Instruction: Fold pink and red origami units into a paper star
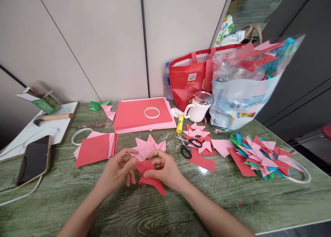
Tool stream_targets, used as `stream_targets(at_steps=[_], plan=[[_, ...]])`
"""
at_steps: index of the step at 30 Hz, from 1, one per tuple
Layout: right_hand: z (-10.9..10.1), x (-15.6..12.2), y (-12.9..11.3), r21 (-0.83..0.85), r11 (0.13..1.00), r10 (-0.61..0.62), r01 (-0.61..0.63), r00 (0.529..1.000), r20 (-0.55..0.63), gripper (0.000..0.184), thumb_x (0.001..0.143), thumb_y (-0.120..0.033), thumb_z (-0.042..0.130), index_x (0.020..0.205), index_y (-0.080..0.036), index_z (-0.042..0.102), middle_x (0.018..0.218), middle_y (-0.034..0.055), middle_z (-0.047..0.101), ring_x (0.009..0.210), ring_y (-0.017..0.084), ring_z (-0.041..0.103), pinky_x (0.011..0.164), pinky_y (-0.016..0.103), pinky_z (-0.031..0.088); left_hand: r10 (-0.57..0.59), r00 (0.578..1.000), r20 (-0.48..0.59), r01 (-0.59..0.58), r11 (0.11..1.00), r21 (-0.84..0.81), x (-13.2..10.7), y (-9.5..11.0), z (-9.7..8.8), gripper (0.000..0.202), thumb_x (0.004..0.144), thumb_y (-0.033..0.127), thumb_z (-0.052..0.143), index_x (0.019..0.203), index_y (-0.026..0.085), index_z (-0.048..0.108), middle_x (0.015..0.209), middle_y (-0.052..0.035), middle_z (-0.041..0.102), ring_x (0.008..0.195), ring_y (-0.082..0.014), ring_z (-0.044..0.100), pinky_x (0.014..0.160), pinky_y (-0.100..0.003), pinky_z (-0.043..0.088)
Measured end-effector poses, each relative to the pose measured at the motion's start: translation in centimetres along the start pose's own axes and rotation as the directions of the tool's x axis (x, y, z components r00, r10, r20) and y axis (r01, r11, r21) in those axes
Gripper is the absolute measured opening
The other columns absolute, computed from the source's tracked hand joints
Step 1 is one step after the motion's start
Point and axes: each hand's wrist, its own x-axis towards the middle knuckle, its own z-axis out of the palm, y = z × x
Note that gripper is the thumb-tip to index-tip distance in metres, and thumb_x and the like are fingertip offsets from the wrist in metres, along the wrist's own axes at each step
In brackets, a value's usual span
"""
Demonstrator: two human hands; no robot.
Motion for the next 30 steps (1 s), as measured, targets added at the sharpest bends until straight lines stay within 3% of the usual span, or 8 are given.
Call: stream_targets(at_steps=[2, 6, 12, 16, 20, 25, 27, 30], plan=[[0.3, 0.0, 0.2, -0.049, 0.999, -0.019, 0.018, 1.000, -0.015, 0.046, 0.057, -0.026, 0.082, 0.087, -0.018, 0.048, 0.054, -0.0092, 0.056, 0.044, 0.003, 0.045, 0.044, 0.014, 0.033, -0.027, 0.999, 0.034, 0.027, 1.000, 0.002, 0.0, 0.2, 0.0, 0.029, 0.069, 0.035, 0.063, 0.087, 0.017, 0.052, 0.055, 0.0061, 0.056, 0.031, -0.0098, 0.052, 0.027, -0.017, 0.034], [0.9, -0.2, 0.4, -0.083, 0.996, -0.025, 0.024, 1.000, -0.012, 0.038, 0.068, -0.036, 0.073, 0.086, -0.020, 0.044, 0.057, -0.0100, 0.051, 0.043, 0.004, 0.045, 0.043, 0.015, 0.034, -0.051, 0.998, -0.025, 0.052, 0.998, 0.046, -0.3, 0.4, -0.5, 0.019, 0.069, 0.032, 0.062, 0.073, 0.016, 0.052, 0.051, 0.0057, 0.054, 0.034, -0.0095, 0.053, 0.031, -0.018, 0.039], [1.6, -0.3, 1.3, -0.155, 0.988, -0.001, -0.002, 1.000, -0.019, 0.028, 0.074, -0.041, 0.066, 0.074, -0.017, 0.050, 0.057, -0.0058, 0.050, 0.046, 0.007, 0.049, 0.042, 0.017, 0.039, -0.121, 0.992, -0.039, 0.125, 0.982, 0.140, -0.9, -0.5, -3.4, 0.020, 0.065, 0.031, 0.064, 0.067, 0.017, 0.050, 0.048, 0.0057, 0.054, 0.036, -0.0108, 0.055, 0.033, -0.019, 0.041], [1.9, -0.3, 2.1, -0.303, 0.942, -0.151, 0.143, 0.988, -0.005, 0.016, 0.081, -0.032, 0.059, 0.080, -0.016, 0.062, 0.073, 0.0009, 0.058, 0.053, 0.008, 0.053, 0.050, 0.021, 0.044, -0.171, 0.985, -0.021, 0.172, 0.973, 0.154, -1.2, -1.9, -5.2, 0.023, 0.064, 0.034, 0.064, 0.066, 0.017, 0.049, 0.043, 0.0066, 0.053, 0.032, -0.0084, 0.050, 0.033, -0.018, 0.039], [2.3, -0.6, 2.4, -0.541, 0.774, -0.340, 0.329, 0.937, 0.084, 0.010, 0.082, -0.021, 0.058, 0.085, -0.019, 0.067, 0.081, 0.0039, 0.062, 0.065, 0.012, 0.058, 0.060, 0.025, 0.048, -0.206, 0.977, 0.059, 0.192, 0.962, 0.193, -1.4, -3.0, -6.7, 0.025, 0.064, 0.036, 0.065, 0.068, 0.017, 0.050, 0.041, 0.0067, 0.053, 0.035, -0.0101, 0.053, 0.033, -0.018, 0.040], [2.6, -0.7, 2.2, -0.710, 0.463, -0.568, 0.531, 0.792, 0.222, 0.019, 0.086, -0.014, 0.052, 0.098, -0.020, 0.065, 0.094, 0.0085, 0.060, 0.085, 0.015, 0.060, 0.070, 0.026, 0.050, -0.208, 0.976, 0.064, 0.192, 0.960, 0.202, -0.8, -3.0, -8.4, 0.028, 0.064, 0.039, 0.067, 0.070, 0.017, 0.052, 0.047, 0.0062, 0.054, 0.038, -0.0106, 0.055, 0.035, -0.020, 0.043], [2.6, -0.5, 2.0, -0.740, 0.349, -0.603, 0.575, 0.742, 0.292, 0.021, 0.088, -0.012, 0.048, 0.100, -0.019, 0.063, 0.094, 0.0085, 0.059, 0.082, 0.014, 0.060, 0.067, 0.025, 0.051, -0.206, 0.976, 0.069, 0.188, 0.962, 0.199, -0.5, -2.6, -8.7, 0.028, 0.063, 0.039, 0.068, 0.071, 0.017, 0.052, 0.048, 0.0057, 0.055, 0.040, -0.0110, 0.055, 0.037, -0.021, 0.045], [2.3, 0.0, 1.7, -0.778, 0.219, -0.603, 0.589, 0.708, 0.366, 0.022, 0.089, -0.010, 0.044, 0.100, -0.018, 0.061, 0.091, 0.0079, 0.060, 0.078, 0.014, 0.059, 0.063, 0.023, 0.050, -0.220, 0.972, 0.087, 0.201, 0.961, 0.190, -0.1, -2.0, -8.9, 0.029, 0.062, 0.036, 0.069, 0.075, 0.016, 0.053, 0.049, 0.0046, 0.057, 0.043, -0.0116, 0.057, 0.043, -0.024, 0.048]])
